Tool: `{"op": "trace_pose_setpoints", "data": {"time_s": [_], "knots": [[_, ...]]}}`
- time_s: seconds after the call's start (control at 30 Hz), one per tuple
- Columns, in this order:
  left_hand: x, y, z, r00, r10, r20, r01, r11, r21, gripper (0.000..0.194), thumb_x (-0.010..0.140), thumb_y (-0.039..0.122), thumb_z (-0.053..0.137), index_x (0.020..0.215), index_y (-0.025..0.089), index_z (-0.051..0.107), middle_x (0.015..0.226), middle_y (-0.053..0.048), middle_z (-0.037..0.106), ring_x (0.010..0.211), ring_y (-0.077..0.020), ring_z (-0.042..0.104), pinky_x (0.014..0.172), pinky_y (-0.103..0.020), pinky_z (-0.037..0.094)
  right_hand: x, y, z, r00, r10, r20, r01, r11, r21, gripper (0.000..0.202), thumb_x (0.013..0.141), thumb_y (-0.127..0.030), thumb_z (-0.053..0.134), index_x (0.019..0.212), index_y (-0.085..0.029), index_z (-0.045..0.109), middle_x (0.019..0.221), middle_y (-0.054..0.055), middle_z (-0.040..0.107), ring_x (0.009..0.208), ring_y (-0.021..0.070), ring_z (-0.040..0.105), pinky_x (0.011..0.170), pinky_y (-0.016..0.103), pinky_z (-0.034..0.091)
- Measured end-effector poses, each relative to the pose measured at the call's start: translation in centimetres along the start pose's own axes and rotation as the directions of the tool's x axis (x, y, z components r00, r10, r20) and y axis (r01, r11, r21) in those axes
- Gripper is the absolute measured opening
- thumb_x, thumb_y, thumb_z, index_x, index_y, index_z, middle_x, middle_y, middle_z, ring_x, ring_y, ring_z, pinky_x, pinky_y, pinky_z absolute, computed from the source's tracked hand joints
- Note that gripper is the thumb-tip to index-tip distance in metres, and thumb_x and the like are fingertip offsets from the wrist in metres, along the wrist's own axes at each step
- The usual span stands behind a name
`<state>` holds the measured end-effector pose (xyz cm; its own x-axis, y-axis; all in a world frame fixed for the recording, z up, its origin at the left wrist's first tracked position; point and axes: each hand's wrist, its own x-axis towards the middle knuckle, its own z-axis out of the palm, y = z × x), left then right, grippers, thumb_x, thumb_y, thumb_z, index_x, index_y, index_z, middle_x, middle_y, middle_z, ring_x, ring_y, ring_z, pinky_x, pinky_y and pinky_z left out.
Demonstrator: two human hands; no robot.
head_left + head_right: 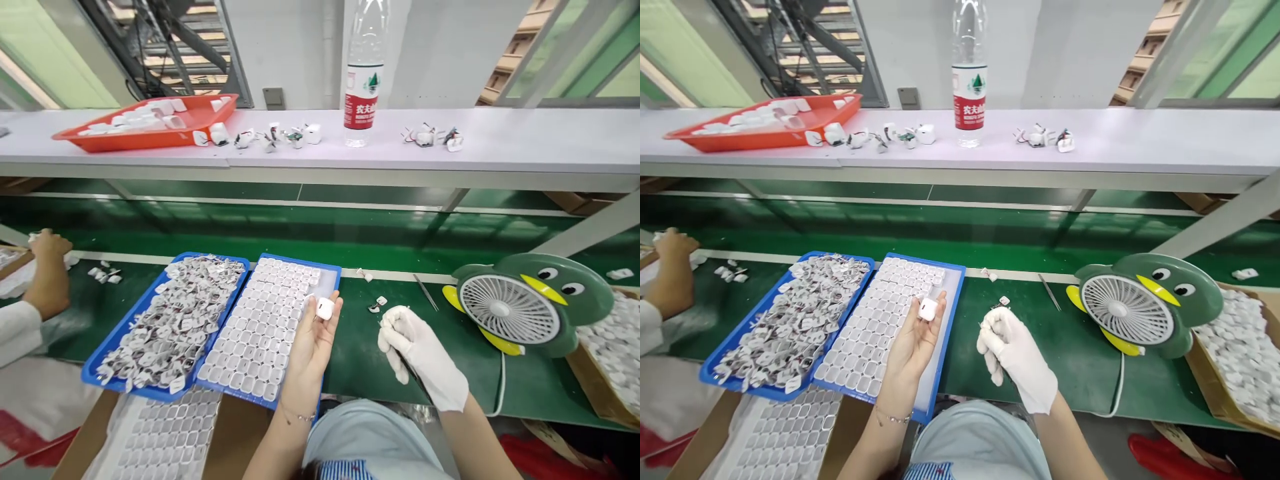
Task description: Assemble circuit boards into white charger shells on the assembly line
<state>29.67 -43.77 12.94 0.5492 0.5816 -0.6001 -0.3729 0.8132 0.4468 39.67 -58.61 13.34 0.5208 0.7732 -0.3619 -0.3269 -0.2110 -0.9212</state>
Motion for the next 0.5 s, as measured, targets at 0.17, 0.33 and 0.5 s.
{"op": "trace_pose_setpoints", "data": {"time_s": [0.17, 0.33, 0.5], "knots": [[-0.7, 0.6, -4.8, 0.996, 0.079, -0.045, -0.078, 0.997, 0.025, 0.011, 0.089, 0.018, 0.063, 0.097, 0.014, 0.057, 0.106, -0.016, 0.074, 0.095, -0.0241, 0.074, 0.088, -0.031, 0.06, 2.9, 3.4, -0.8, 0.993, -0.021, -0.117, 0.018, 0.999, -0.031, 0.043, 0.079, -0.049, 0.067, 0.107, -0.025, 0.047, 0.07, -0.004, 0.065, 0.043, 0.0088, 0.051, 0.042, 0.022, 0.041], [-3.4, 1.0, -13.3, 0.936, 0.274, -0.222, -0.263, 0.961, 0.08, 0.037, 0.069, 0.003, 0.077, 0.098, 0.016, 0.057, 0.104, -0.012, 0.074, 0.096, -0.0316, 0.073, 0.099, -0.045, 0.054, 5.0, 11.0, -2.0, 0.978, 0.126, -0.164, -0.142, 0.986, -0.085, 0.057, 0.057, -0.054, 0.079, 0.094, -0.016, 0.058, 0.06, 0.0, 0.061, 0.047, 0.013, 0.055, 0.044, 0.025, 0.043], [-6.6, 0.9, -21.3, 0.796, 0.354, -0.492, -0.372, 0.926, 0.064, 0.031, 0.075, 0.007, 0.073, 0.096, 0.021, 0.055, 0.099, -0.008, 0.074, 0.109, -0.0318, 0.068, 0.103, -0.043, 0.052, 4.1, 13.8, -4.0, 0.988, 0.106, -0.116, -0.126, 0.975, -0.184, 0.043, 0.083, -0.059, 0.06, 0.093, -0.017, 0.061, 0.065, -0.001, 0.059, 0.053, 0.0126, 0.057, 0.053, 0.029, 0.051]]}}
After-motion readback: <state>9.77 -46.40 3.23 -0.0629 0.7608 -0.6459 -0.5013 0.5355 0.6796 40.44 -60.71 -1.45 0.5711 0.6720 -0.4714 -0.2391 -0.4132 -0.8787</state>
